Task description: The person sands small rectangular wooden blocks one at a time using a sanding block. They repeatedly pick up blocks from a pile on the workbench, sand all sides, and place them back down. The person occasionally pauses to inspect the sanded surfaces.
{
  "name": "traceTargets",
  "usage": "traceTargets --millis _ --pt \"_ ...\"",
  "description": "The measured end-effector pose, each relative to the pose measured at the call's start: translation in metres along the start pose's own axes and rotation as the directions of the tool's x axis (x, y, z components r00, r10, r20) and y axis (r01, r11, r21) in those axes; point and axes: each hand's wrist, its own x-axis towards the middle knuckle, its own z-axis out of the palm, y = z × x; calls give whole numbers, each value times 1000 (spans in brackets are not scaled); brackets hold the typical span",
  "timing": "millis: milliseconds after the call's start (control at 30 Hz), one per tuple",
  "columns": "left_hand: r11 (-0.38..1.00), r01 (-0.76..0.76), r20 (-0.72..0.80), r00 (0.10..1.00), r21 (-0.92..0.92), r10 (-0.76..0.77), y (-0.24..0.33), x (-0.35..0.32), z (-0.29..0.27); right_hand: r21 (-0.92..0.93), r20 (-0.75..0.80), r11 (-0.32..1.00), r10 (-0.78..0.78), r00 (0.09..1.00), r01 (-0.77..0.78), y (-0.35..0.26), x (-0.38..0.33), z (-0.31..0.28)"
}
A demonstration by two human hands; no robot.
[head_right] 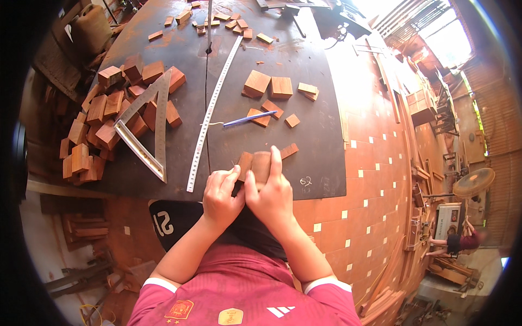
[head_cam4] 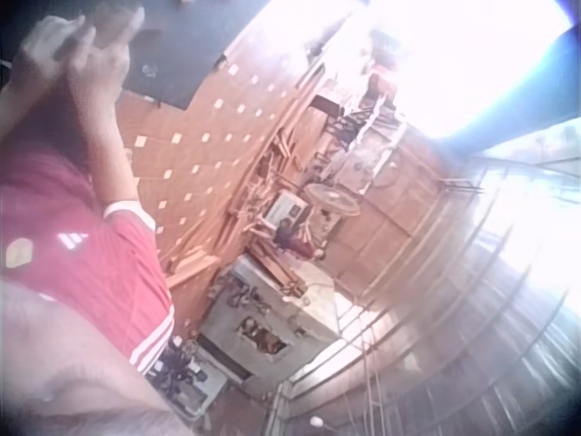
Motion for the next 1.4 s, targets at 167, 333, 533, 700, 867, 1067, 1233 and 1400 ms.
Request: traceTargets --millis 167,333,533,700,867,1067,1233,1400 --pt "1000 -6 -10 1000 -5 6 -2 -2 1 25 24 999 -40 999 40 -5 -29 0" --pt "998 -24 5 1000 56 23 1 -1 1 36 27 995 -90 996 89 0 -32 -5" --pt "999 -13 -25 1000 43 14 1 -1 3 -106 -36 990 -99 994 94 -4 -16 5" --pt "999 -1 4 1000 32 1 0 -3 2 -159 -57 972 -187 981 176 -1 -46 3" --pt "999 7 7 1000 50 -7 2 -5 0 -249 -127 952 -212 969 176 -6 -12 8" --pt "999 -8 35 999 50 6 -2 -5 -1 -317 -79 939 -167 983 134 -17 -38 5" --pt "992 -45 -11 999 115 47 2 -1 3 -238 -101 963 -154 983 126 0 -18 6" --pt "992 -40 -17 999 116 42 -1 -4 7 -240 -43 969 -65 997 52 -15 -8 -4"
